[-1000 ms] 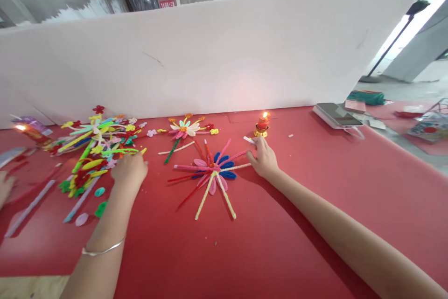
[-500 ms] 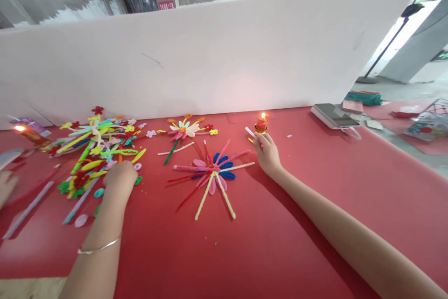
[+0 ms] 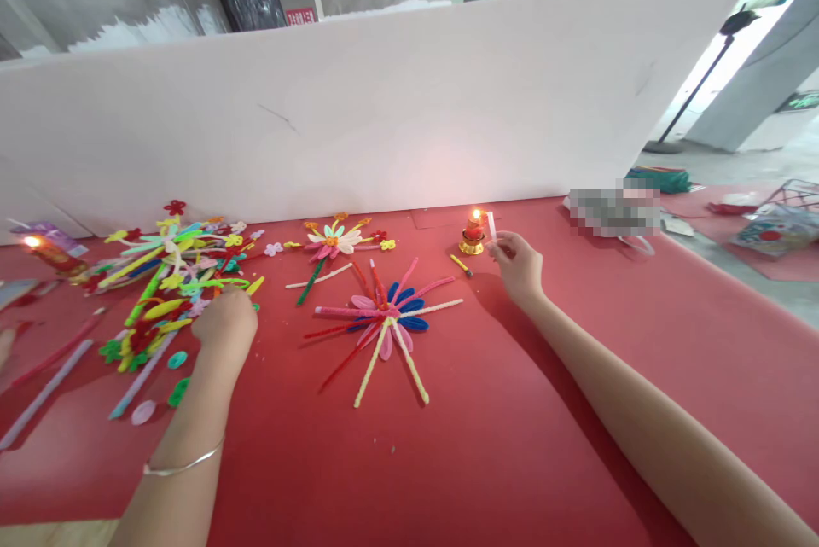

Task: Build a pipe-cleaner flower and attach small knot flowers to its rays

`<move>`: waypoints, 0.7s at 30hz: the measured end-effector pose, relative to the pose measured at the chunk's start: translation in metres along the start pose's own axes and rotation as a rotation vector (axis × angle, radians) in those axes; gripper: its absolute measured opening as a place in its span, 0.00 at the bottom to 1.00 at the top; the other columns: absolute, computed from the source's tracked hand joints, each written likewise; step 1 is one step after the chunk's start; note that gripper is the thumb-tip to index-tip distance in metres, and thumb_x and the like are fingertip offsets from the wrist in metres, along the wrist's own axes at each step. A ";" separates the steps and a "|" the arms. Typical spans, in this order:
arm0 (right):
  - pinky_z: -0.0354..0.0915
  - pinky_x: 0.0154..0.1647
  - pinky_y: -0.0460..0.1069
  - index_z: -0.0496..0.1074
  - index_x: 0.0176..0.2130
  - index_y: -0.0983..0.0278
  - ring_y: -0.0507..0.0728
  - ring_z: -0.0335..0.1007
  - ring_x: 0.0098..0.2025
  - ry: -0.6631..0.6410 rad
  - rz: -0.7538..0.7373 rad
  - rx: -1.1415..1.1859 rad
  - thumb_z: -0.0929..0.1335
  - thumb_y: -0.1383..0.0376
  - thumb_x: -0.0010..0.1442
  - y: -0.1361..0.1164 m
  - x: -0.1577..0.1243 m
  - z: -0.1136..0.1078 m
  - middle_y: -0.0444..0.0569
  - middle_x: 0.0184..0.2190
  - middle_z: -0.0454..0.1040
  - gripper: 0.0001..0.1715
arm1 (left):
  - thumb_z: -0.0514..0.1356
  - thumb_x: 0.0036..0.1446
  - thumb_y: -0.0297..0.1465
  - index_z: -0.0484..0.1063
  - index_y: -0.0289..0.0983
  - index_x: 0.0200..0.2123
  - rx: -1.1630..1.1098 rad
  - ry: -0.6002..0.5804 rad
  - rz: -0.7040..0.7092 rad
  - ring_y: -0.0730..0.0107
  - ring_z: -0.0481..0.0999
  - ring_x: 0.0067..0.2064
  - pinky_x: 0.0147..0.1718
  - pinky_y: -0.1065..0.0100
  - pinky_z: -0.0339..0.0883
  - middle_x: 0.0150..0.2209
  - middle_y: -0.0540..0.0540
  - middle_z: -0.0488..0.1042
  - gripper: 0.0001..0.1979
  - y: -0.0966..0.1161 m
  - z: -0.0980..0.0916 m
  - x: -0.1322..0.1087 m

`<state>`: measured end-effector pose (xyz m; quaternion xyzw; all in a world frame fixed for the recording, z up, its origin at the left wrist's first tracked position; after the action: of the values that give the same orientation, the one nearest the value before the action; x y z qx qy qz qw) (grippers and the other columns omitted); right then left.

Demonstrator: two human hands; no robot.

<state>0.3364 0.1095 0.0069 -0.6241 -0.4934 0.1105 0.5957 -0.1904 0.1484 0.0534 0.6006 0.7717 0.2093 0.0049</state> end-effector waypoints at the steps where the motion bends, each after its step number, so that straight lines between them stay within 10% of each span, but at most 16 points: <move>1: 0.64 0.35 0.50 0.71 0.41 0.64 0.53 0.68 0.27 0.016 0.016 0.017 0.66 0.54 0.52 0.005 0.002 -0.003 0.47 0.29 0.74 0.21 | 0.50 0.54 0.29 0.66 0.31 0.39 0.106 0.049 -0.019 0.39 0.73 0.41 0.35 0.45 0.62 0.35 0.26 0.72 0.11 0.005 -0.004 -0.003; 5: 0.64 0.32 0.49 0.70 0.43 0.64 0.53 0.67 0.25 -0.003 0.032 0.003 0.63 0.51 0.54 0.013 0.005 -0.006 0.47 0.26 0.74 0.24 | 0.48 0.57 0.34 0.65 0.35 0.36 0.043 0.058 0.227 0.54 0.74 0.37 0.37 0.58 0.65 0.32 0.38 0.73 0.11 0.052 0.002 -0.016; 10: 0.62 0.35 0.50 0.70 0.43 0.64 0.52 0.66 0.23 -0.042 -0.001 -0.138 0.59 0.50 0.57 0.012 0.005 -0.004 0.44 0.20 0.71 0.25 | 0.53 0.53 0.43 0.68 0.36 0.35 -0.610 -0.185 0.212 0.72 0.68 0.21 0.21 0.71 0.63 0.24 0.50 0.69 0.16 0.078 0.038 -0.032; 21: 0.59 0.31 0.48 0.71 0.37 0.65 0.54 0.66 0.23 -0.085 0.064 -0.191 0.60 0.50 0.57 0.013 0.004 -0.001 0.46 0.19 0.72 0.23 | 0.65 0.40 0.39 0.69 0.32 0.29 -1.162 -0.225 -0.104 0.77 0.69 0.23 0.24 0.73 0.67 0.22 0.51 0.69 0.17 0.055 0.074 -0.026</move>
<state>0.3456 0.1143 -0.0024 -0.6880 -0.5065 0.1084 0.5083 -0.1130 0.1581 -0.0025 0.4794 0.5539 0.5318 0.4250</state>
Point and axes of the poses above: each hand's wrist, its own x-axis towards the middle knuckle, its own z-axis out of the palm, y = z × x, the point moved 8 cm from there along x, towards the middle knuckle
